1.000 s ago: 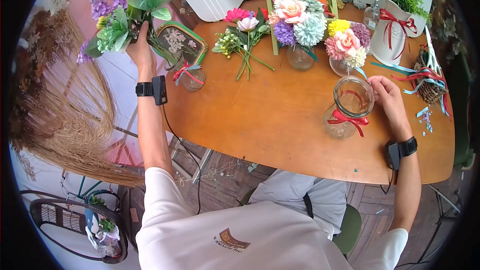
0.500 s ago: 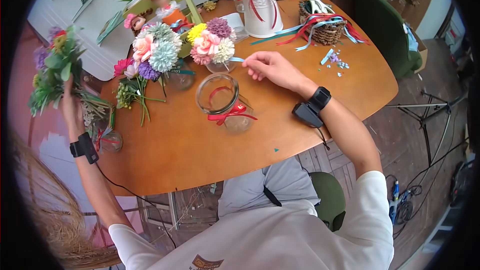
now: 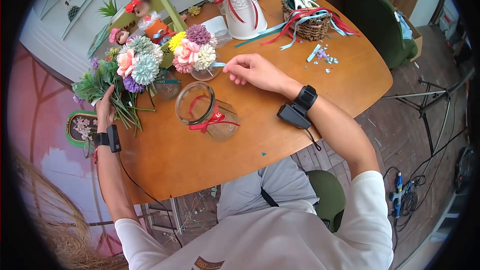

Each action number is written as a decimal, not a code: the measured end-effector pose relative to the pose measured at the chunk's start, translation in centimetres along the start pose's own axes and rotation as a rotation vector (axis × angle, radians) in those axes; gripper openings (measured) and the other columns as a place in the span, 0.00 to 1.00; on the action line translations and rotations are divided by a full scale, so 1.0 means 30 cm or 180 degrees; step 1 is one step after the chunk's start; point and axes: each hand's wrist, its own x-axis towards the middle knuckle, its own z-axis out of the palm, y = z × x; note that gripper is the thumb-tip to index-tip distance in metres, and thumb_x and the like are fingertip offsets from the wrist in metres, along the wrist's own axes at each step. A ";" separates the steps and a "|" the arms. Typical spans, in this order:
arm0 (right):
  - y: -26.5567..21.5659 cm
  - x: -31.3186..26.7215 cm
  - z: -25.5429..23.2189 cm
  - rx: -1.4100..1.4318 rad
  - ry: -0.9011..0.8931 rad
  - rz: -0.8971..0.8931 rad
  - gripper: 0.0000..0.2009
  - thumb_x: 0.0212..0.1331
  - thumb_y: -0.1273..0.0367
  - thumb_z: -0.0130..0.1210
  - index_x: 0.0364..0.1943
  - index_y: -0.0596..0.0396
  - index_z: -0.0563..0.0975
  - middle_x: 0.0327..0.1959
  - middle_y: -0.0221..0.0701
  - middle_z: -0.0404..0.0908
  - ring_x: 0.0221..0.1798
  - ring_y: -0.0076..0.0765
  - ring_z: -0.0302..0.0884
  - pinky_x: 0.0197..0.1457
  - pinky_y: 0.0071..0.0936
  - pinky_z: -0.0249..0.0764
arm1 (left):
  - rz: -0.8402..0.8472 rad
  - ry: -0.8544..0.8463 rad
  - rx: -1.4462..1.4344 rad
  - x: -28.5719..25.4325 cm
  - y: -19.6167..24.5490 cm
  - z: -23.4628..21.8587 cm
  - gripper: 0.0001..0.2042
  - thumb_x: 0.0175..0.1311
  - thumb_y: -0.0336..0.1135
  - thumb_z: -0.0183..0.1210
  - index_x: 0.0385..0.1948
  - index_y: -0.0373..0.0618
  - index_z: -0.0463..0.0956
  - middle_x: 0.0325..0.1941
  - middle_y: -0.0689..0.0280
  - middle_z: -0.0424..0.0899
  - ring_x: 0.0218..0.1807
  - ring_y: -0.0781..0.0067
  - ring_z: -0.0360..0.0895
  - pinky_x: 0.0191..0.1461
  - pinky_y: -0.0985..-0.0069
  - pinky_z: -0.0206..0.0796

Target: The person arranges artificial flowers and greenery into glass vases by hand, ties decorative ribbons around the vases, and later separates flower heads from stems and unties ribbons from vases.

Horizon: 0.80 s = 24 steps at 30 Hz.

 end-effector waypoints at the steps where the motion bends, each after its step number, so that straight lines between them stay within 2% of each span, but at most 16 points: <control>1: -0.001 -0.002 0.001 -0.0006 -0.0026 0.0023 0.13 0.74 0.62 0.51 0.47 0.56 0.81 0.34 0.22 0.80 0.36 0.16 0.76 0.43 0.18 0.75 | -0.0133 0.0071 0.0062 -0.005 -0.010 0.012 0.16 0.63 0.31 0.69 0.47 0.32 0.78 0.43 0.62 0.85 0.39 0.69 0.84 0.39 0.74 0.79; 2: 0.004 -0.005 0.000 0.0005 -0.0041 0.0030 0.13 0.74 0.62 0.51 0.47 0.56 0.81 0.34 0.22 0.80 0.36 0.16 0.76 0.43 0.18 0.75 | -0.0264 0.0157 0.0126 -0.013 -0.013 0.015 0.16 0.62 0.31 0.70 0.46 0.33 0.78 0.42 0.62 0.85 0.38 0.70 0.84 0.39 0.74 0.79; 3: 0.008 -0.008 -0.002 0.0033 -0.0029 -0.0004 0.13 0.75 0.62 0.51 0.47 0.56 0.81 0.34 0.22 0.80 0.37 0.16 0.76 0.43 0.18 0.74 | -0.0153 0.0163 0.0203 -0.021 -0.026 0.017 0.16 0.61 0.32 0.71 0.45 0.34 0.78 0.39 0.64 0.84 0.37 0.70 0.84 0.40 0.75 0.79; 4: 0.012 -0.001 0.003 0.0073 -0.0052 -0.0055 0.13 0.75 0.62 0.51 0.47 0.56 0.81 0.34 0.22 0.80 0.37 0.15 0.76 0.42 0.17 0.74 | -0.0139 -0.0006 0.0275 0.013 -0.060 -0.013 0.16 0.60 0.33 0.72 0.44 0.34 0.79 0.37 0.65 0.84 0.35 0.71 0.83 0.39 0.77 0.78; 5: 0.009 -0.003 0.004 0.0087 -0.0054 -0.0032 0.13 0.75 0.61 0.51 0.47 0.56 0.81 0.35 0.21 0.81 0.37 0.15 0.76 0.42 0.17 0.74 | -0.0133 0.0057 0.0372 -0.004 -0.055 0.000 0.18 0.62 0.31 0.70 0.50 0.35 0.78 0.44 0.64 0.85 0.41 0.68 0.84 0.45 0.72 0.78; 6: 0.009 -0.002 0.004 0.0018 -0.0056 -0.0032 0.13 0.75 0.61 0.51 0.48 0.56 0.81 0.35 0.22 0.81 0.37 0.15 0.76 0.42 0.17 0.74 | -0.0022 0.0124 0.0410 -0.040 -0.041 0.028 0.22 0.61 0.30 0.70 0.55 0.35 0.74 0.49 0.64 0.83 0.46 0.68 0.83 0.50 0.71 0.76; 7: 0.019 0.004 0.001 0.0014 -0.0066 0.0006 0.14 0.75 0.61 0.51 0.48 0.56 0.81 0.36 0.22 0.81 0.38 0.15 0.76 0.42 0.16 0.74 | 0.0351 -0.0003 0.0401 0.007 -0.082 -0.008 0.25 0.61 0.29 0.70 0.60 0.38 0.71 0.56 0.65 0.81 0.53 0.68 0.80 0.56 0.70 0.73; 8: 0.020 0.004 0.007 0.0002 0.0021 -0.0006 0.14 0.75 0.61 0.50 0.47 0.57 0.81 0.34 0.23 0.81 0.36 0.17 0.77 0.41 0.18 0.76 | 0.0400 -0.0007 0.0334 -0.017 -0.070 0.003 0.28 0.61 0.28 0.70 0.63 0.41 0.69 0.60 0.66 0.78 0.57 0.69 0.77 0.59 0.71 0.70; 10: 0.014 0.004 0.010 0.0003 -0.0067 -0.0053 0.14 0.75 0.61 0.50 0.47 0.57 0.81 0.34 0.23 0.81 0.37 0.17 0.77 0.41 0.18 0.75 | 0.0599 0.0051 0.0185 -0.001 -0.091 -0.025 0.27 0.62 0.29 0.69 0.63 0.42 0.68 0.60 0.66 0.77 0.58 0.69 0.75 0.61 0.73 0.67; 15: -0.004 -0.005 0.009 -0.0094 -0.0004 0.0119 0.13 0.75 0.62 0.50 0.47 0.56 0.81 0.34 0.22 0.80 0.36 0.16 0.75 0.42 0.17 0.74 | 0.0786 0.0937 0.0334 -0.085 -0.085 -0.026 0.27 0.64 0.33 0.67 0.61 0.37 0.64 0.57 0.62 0.77 0.59 0.68 0.74 0.62 0.72 0.63; 16: -0.003 -0.005 0.009 -0.0095 -0.0058 0.0099 0.13 0.75 0.62 0.50 0.47 0.56 0.81 0.34 0.22 0.80 0.36 0.16 0.75 0.42 0.17 0.74 | 0.1376 0.0773 0.0365 -0.140 -0.071 0.002 0.30 0.64 0.35 0.68 0.63 0.37 0.63 0.60 0.59 0.73 0.63 0.65 0.70 0.64 0.70 0.62; 18: -0.002 -0.003 0.009 -0.0160 -0.0013 0.0204 0.13 0.75 0.62 0.50 0.47 0.56 0.81 0.33 0.21 0.79 0.36 0.16 0.75 0.42 0.17 0.73 | 0.1934 0.1339 0.1154 -0.155 -0.120 0.003 0.31 0.64 0.37 0.67 0.65 0.37 0.62 0.64 0.54 0.68 0.67 0.59 0.65 0.69 0.64 0.60; 19: -0.004 -0.005 0.011 -0.0159 -0.0007 0.0232 0.13 0.75 0.62 0.50 0.47 0.56 0.81 0.33 0.21 0.79 0.36 0.15 0.74 0.42 0.16 0.73 | 0.2187 0.1079 0.2156 -0.202 -0.105 -0.010 0.30 0.63 0.38 0.67 0.65 0.41 0.64 0.67 0.51 0.62 0.71 0.55 0.60 0.72 0.60 0.56; 20: -0.005 -0.007 0.012 -0.0174 -0.0059 0.0216 0.13 0.75 0.62 0.50 0.47 0.56 0.81 0.33 0.21 0.79 0.36 0.15 0.74 0.42 0.16 0.73 | 0.2434 0.1018 0.2412 -0.249 -0.111 0.014 0.24 0.63 0.38 0.66 0.60 0.43 0.72 0.65 0.51 0.65 0.69 0.51 0.63 0.73 0.59 0.56; 22: -0.008 -0.006 0.015 -0.0194 -0.0006 0.0246 0.13 0.75 0.62 0.50 0.47 0.56 0.81 0.33 0.21 0.79 0.36 0.15 0.74 0.43 0.16 0.73 | 0.2712 0.0527 0.3080 -0.299 -0.122 0.018 0.19 0.63 0.37 0.65 0.54 0.43 0.77 0.63 0.52 0.68 0.68 0.49 0.64 0.72 0.60 0.57; 24: -0.008 -0.006 0.017 -0.0227 -0.0028 0.0247 0.13 0.75 0.62 0.51 0.47 0.56 0.81 0.33 0.21 0.79 0.36 0.15 0.74 0.43 0.16 0.72 | 0.2367 0.0032 0.3279 -0.344 -0.147 0.026 0.17 0.64 0.37 0.64 0.53 0.42 0.78 0.63 0.54 0.71 0.68 0.48 0.64 0.73 0.59 0.56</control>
